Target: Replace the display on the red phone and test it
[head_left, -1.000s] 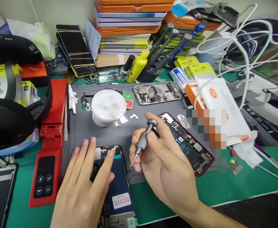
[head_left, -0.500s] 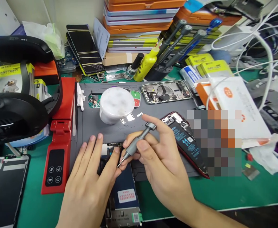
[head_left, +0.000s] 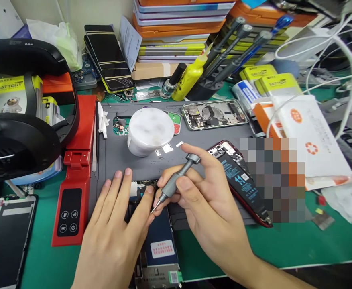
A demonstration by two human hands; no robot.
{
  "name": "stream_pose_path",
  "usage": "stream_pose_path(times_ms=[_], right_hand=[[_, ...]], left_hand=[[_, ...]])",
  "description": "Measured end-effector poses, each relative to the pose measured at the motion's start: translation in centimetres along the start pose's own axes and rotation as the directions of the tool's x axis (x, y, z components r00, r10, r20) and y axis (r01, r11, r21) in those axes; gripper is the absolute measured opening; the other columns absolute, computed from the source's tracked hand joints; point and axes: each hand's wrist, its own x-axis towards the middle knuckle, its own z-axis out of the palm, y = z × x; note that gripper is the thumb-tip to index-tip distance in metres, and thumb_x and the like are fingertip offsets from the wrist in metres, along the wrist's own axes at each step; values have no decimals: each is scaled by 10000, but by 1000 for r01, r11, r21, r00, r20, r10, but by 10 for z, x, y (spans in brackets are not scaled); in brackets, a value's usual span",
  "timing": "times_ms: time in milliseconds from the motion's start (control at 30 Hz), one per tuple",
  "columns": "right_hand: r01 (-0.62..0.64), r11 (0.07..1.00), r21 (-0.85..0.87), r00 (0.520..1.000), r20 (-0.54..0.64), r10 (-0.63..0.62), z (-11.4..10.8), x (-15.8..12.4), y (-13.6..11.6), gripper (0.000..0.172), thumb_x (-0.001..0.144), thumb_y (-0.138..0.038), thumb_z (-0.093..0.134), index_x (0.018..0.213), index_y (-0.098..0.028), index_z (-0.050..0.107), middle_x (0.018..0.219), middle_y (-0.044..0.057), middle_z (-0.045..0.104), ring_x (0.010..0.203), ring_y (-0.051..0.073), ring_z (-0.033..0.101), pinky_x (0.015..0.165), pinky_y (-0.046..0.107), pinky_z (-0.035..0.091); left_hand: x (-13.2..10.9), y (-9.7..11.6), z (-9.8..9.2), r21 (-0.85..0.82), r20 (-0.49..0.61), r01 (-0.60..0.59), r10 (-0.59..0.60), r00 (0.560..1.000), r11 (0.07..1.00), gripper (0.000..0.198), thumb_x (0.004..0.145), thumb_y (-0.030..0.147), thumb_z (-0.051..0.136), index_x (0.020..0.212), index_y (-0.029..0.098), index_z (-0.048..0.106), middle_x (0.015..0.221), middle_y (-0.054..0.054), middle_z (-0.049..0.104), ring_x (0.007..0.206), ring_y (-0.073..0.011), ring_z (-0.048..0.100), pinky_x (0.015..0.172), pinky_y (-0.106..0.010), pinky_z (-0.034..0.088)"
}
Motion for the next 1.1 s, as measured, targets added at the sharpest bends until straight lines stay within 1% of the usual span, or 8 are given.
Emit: stream_pose_path(times_ms=[167,333,500,667,867,967,1100], right_hand=[[-1,1000,-30,1000,0,1,-1,1,0,431,1060,-483,716,1422,-387,504,985,-7,738,713,171,725,554,292,648],[4,1000,10,1000,16,-4,1,2,-1,436,1060,-469,722,1420,-370,495,974,-13,739,652,148,707,553,287,644],[4,1000,8,999,39,-4,3,3,-2,431,1066,-471,713,1411,-377,472,967,-17,737,733,175,740,574,301,664],[9,1000,30,999,37,-10,1,2,-1,442,1070,-462,713,1421,-368,462,984,-12,732,743,171,745,594,298,675],[19,1000,23,998,65,-20,0,2,1,388,1106,-416,657,1438,-377,461,992,-28,737,667,130,718,568,260,652],[48,999,9,996,79,-48,0,2,3,360,1126,-371,615,1448,-372,454,1006,-30,734,675,119,718,571,240,648],[65,998,9,994,86,-66,0,2,4,338,1138,-334,587,1448,-363,455,1008,-30,731,694,110,723,572,217,640]], left_hand=[[0,1,0,14,6,7,-7,1000,1000,424,1082,120,551,1490,149,662,1550,-275,644,1466,-414,604,1117,-615,614],[1,2,-1,10,8,4,-4,1000,1000,417,1078,127,563,1481,149,670,1556,-270,641,1471,-411,601,1135,-610,605],[1,1,0,-1,-3,14,-14,1000,1000,410,1071,116,577,1472,146,657,1561,-265,640,1487,-403,590,1155,-605,595],[1,0,0,15,14,-4,4,1000,1000,432,1072,102,567,1497,137,637,1570,-266,633,1502,-407,574,1164,-599,592],[-1,0,1,23,31,-21,20,999,1000,448,1092,153,571,1536,140,624,1612,-272,591,1525,-418,549,1188,-609,570],[-1,0,2,19,24,-12,12,1000,1000,440,1095,152,570,1530,144,629,1610,-263,597,1523,-408,559,1196,-602,566],[-1,0,2,13,18,-19,19,1000,1000,435,1092,147,574,1522,143,636,1594,-269,610,1506,-418,575,1175,-605,582]])
